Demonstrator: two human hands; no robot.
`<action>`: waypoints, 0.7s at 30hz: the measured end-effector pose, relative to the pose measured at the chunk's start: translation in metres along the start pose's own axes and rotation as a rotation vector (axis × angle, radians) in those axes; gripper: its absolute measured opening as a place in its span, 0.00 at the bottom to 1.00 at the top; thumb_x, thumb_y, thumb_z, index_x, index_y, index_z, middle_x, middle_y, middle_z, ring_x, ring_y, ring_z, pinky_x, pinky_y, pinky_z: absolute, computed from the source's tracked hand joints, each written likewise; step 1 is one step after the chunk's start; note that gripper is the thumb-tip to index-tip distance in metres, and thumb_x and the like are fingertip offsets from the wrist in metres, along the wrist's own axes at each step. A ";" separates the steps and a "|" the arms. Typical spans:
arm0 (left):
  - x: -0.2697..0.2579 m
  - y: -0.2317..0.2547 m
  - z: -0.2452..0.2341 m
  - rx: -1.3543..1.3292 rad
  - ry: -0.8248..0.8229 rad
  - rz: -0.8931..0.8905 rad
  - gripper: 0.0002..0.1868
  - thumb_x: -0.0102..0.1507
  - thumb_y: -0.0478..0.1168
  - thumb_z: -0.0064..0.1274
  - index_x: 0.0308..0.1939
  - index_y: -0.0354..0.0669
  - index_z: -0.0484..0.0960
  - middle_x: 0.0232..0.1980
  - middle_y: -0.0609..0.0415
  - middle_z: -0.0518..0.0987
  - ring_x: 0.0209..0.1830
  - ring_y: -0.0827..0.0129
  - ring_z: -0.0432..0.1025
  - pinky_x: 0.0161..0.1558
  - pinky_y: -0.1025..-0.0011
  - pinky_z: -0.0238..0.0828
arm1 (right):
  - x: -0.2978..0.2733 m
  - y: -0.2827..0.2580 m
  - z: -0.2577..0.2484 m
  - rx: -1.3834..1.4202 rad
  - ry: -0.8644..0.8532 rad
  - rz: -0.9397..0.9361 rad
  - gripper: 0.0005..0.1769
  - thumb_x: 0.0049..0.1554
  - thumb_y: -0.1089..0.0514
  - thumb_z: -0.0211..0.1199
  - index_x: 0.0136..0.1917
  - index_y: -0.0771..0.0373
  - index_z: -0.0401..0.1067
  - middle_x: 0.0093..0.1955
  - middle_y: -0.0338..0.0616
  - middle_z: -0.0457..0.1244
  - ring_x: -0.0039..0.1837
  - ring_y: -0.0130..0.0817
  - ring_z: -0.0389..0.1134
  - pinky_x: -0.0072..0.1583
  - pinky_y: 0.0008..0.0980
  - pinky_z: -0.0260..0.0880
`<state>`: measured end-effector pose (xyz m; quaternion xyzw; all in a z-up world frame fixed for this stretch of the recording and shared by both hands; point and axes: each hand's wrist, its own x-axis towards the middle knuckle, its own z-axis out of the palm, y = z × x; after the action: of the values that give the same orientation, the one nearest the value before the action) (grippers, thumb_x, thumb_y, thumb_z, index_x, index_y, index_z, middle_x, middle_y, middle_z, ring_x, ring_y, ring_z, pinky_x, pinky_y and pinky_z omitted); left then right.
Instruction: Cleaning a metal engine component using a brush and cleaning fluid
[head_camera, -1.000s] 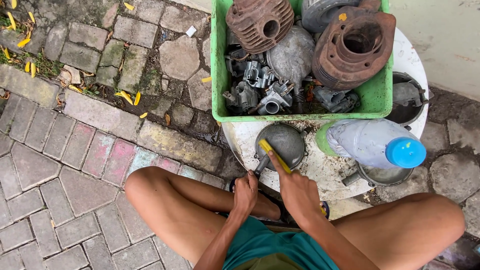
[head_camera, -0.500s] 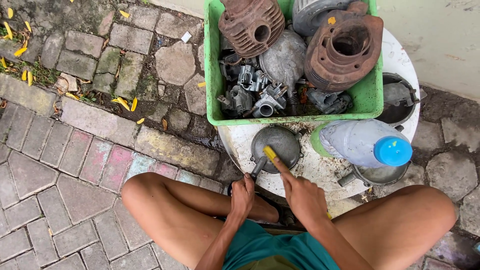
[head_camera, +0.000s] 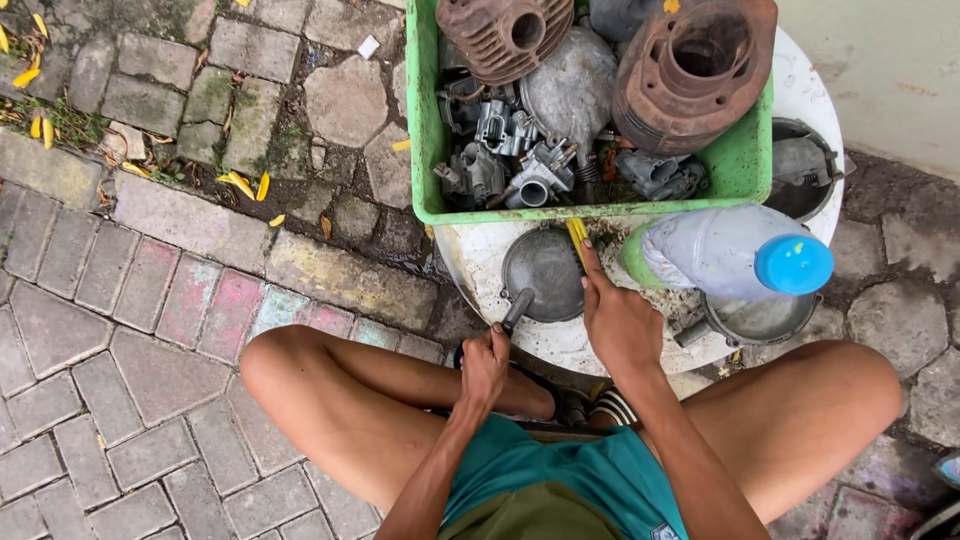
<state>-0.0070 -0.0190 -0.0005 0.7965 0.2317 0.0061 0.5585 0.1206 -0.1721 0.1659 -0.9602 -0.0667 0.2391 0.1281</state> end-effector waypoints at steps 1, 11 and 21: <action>0.003 0.001 0.001 0.016 0.015 0.007 0.34 0.77 0.51 0.26 0.13 0.56 0.58 0.07 0.59 0.52 0.13 0.80 0.38 0.18 0.73 0.44 | 0.002 0.005 0.017 -0.050 0.009 -0.027 0.23 0.70 0.46 0.40 0.73 0.42 0.66 0.35 0.53 0.70 0.32 0.39 0.73 0.38 0.41 0.74; 0.004 -0.014 0.012 0.185 0.180 0.284 0.29 0.73 0.46 0.37 0.14 0.51 0.62 0.08 0.50 0.55 0.06 0.69 0.47 0.14 0.74 0.49 | -0.011 -0.027 -0.028 0.075 -0.073 -0.105 0.25 0.69 0.52 0.43 0.78 0.47 0.62 0.35 0.56 0.70 0.36 0.46 0.74 0.43 0.46 0.76; -0.013 -0.008 0.014 0.265 0.321 0.441 0.26 0.70 0.48 0.43 0.15 0.49 0.68 0.10 0.49 0.59 0.06 0.63 0.57 0.14 0.73 0.56 | -0.017 -0.025 -0.048 -0.016 0.014 -0.092 0.25 0.69 0.54 0.44 0.77 0.51 0.63 0.37 0.63 0.71 0.35 0.47 0.75 0.41 0.45 0.77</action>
<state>-0.0179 -0.0342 -0.0096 0.8824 0.1371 0.2228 0.3910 0.1265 -0.1613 0.2216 -0.9588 -0.1118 0.2255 0.1319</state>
